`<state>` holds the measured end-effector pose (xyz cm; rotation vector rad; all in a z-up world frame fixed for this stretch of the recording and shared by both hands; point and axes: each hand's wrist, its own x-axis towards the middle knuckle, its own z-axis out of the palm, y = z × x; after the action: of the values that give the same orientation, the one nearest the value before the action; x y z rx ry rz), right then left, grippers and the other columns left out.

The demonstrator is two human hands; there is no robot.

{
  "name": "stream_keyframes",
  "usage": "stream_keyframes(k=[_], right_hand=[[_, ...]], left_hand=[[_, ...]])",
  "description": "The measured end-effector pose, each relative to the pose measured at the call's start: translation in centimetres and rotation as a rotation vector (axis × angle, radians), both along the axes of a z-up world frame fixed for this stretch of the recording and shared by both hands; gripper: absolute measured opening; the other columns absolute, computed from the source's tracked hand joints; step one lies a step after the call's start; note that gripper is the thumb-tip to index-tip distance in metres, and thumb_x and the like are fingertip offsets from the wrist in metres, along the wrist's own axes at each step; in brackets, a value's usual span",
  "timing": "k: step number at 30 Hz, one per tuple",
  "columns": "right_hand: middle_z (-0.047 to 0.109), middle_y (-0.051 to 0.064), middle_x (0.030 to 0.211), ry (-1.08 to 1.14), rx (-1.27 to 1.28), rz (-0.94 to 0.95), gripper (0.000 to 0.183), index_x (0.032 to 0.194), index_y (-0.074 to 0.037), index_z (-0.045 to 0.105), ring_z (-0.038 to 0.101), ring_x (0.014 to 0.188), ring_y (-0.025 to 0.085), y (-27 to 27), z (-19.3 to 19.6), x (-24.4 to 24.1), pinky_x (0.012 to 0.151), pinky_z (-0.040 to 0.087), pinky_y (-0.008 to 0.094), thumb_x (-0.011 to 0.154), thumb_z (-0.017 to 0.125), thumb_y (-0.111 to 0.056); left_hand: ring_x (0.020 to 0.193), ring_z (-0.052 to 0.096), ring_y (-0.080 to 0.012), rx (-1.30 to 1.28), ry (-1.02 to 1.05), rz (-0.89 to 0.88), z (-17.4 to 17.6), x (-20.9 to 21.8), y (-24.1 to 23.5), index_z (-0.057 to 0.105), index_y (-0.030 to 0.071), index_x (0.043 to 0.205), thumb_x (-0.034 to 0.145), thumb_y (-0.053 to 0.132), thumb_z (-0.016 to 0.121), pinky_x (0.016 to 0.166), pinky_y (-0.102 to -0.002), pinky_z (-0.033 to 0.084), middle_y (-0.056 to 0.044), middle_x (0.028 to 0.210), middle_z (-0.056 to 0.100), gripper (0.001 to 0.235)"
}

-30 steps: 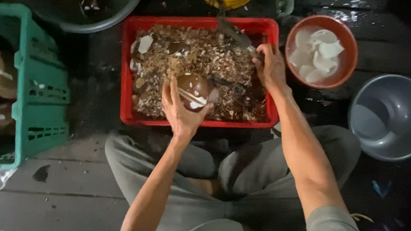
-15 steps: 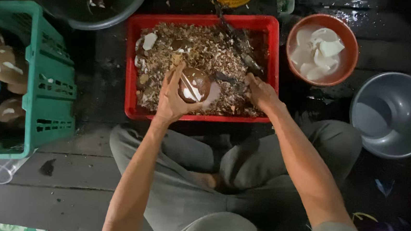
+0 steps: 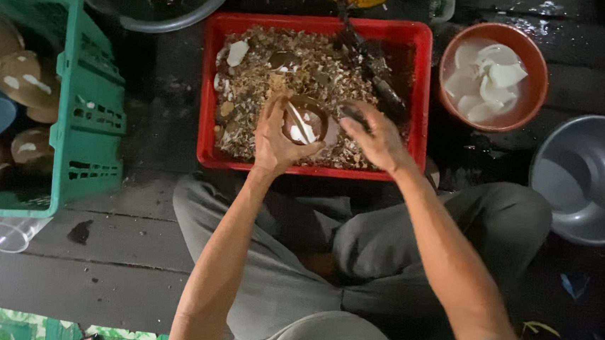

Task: The person sits on the floor and uses a knife to peel the brown husk from a white coconut, scraping it over a red tray filled with husk debris. After finishing one coconut, the person places the peeled white coconut into a nearby bowl of water and picks up another coconut to continue peeling.

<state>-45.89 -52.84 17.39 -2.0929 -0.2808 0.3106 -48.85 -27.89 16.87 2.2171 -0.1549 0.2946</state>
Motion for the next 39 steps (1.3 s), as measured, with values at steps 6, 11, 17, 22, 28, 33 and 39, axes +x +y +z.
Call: stream_keyframes(k=[6, 11, 17, 22, 28, 33, 39], right_hand=[[0.063, 0.015, 0.133, -0.308, 0.124, -0.062, 0.047, 0.134, -0.007, 0.061, 0.060, 0.129, 0.031, 5.0, -0.1, -1.8, 0.109, 0.049, 0.046, 0.105, 0.063, -0.044], [0.067, 0.011, 0.128, -0.358, 0.217, -0.168, 0.035, 0.132, -0.008, 0.066, 0.066, 0.120, 0.027, 6.3, -0.8, -1.4, 0.101, 0.056, 0.044, 0.111, 0.057, -0.034], [0.071, 0.005, 0.112, -0.641, 0.042, -0.091, 0.026, 0.109, -0.010, 0.077, 0.066, 0.096, 0.019, 8.0, -1.2, -1.2, 0.076, 0.061, 0.033, 0.105, 0.065, -0.033], [0.072, 0.003, 0.101, -0.898, -0.153, 0.023, 0.017, 0.102, -0.014, 0.080, 0.063, 0.087, 0.017, 8.5, -0.3, 1.2, 0.068, 0.057, 0.031, 0.101, 0.072, -0.029], [0.073, 0.002, 0.100, -0.894, -0.030, 0.102, 0.021, 0.099, -0.019, 0.079, 0.065, 0.092, 0.016, 8.2, -0.8, 2.1, 0.075, 0.059, 0.031, 0.107, 0.067, -0.033], [0.073, 0.003, 0.097, -0.694, -0.035, -0.068, 0.022, 0.097, -0.013, 0.079, 0.064, 0.084, 0.015, 7.4, -0.5, 2.2, 0.070, 0.056, 0.033, 0.104, 0.071, -0.033], [0.072, 0.005, 0.107, -0.874, 0.016, 0.039, 0.023, 0.103, -0.009, 0.079, 0.064, 0.094, 0.018, 7.2, 0.0, 0.8, 0.076, 0.057, 0.034, 0.106, 0.068, -0.030]], left_hand=[[0.141, 0.049, -0.0396, 0.027, -0.001, 0.016, 0.7, 0.3, 0.0, 0.051, 0.003, 0.147, 0.056, 0.046, 0.097, 0.118, -0.049, 0.041, -0.020, 0.150, 0.053, 0.110], [0.141, 0.048, -0.0398, 0.039, 0.012, 0.019, 0.3, 0.1, 0.0, 0.049, 0.003, 0.148, 0.056, 0.049, 0.097, 0.117, -0.051, 0.039, -0.020, 0.150, 0.053, 0.113], [0.140, 0.055, -0.0370, 0.031, -0.056, -0.003, -1.9, 0.8, 0.4, 0.047, 0.005, 0.150, 0.066, 0.039, 0.094, 0.118, -0.051, 0.044, -0.018, 0.148, 0.056, 0.102], [0.126, 0.062, -0.0313, 0.006, -0.051, -0.022, -2.8, 0.9, 0.4, 0.048, 0.005, 0.146, 0.066, 0.041, 0.098, 0.110, -0.047, 0.052, -0.017, 0.136, 0.063, 0.101], [0.112, 0.070, -0.0243, -0.177, 0.167, -0.011, -1.7, 1.0, 0.3, 0.039, 0.006, 0.151, 0.068, 0.047, 0.091, 0.100, -0.040, 0.060, -0.013, 0.133, 0.063, 0.106], [0.117, 0.063, -0.0363, 0.038, -0.186, 0.025, -1.2, 0.9, 0.0, 0.052, 0.000, 0.137, 0.060, 0.042, 0.097, 0.101, -0.048, 0.052, -0.021, 0.127, 0.062, 0.099], [0.104, 0.068, -0.0317, -0.071, 0.064, 0.037, -1.3, 0.3, -0.2, 0.065, 0.009, 0.120, 0.076, 0.040, 0.091, 0.091, -0.045, 0.057, -0.012, 0.114, 0.069, 0.060]])
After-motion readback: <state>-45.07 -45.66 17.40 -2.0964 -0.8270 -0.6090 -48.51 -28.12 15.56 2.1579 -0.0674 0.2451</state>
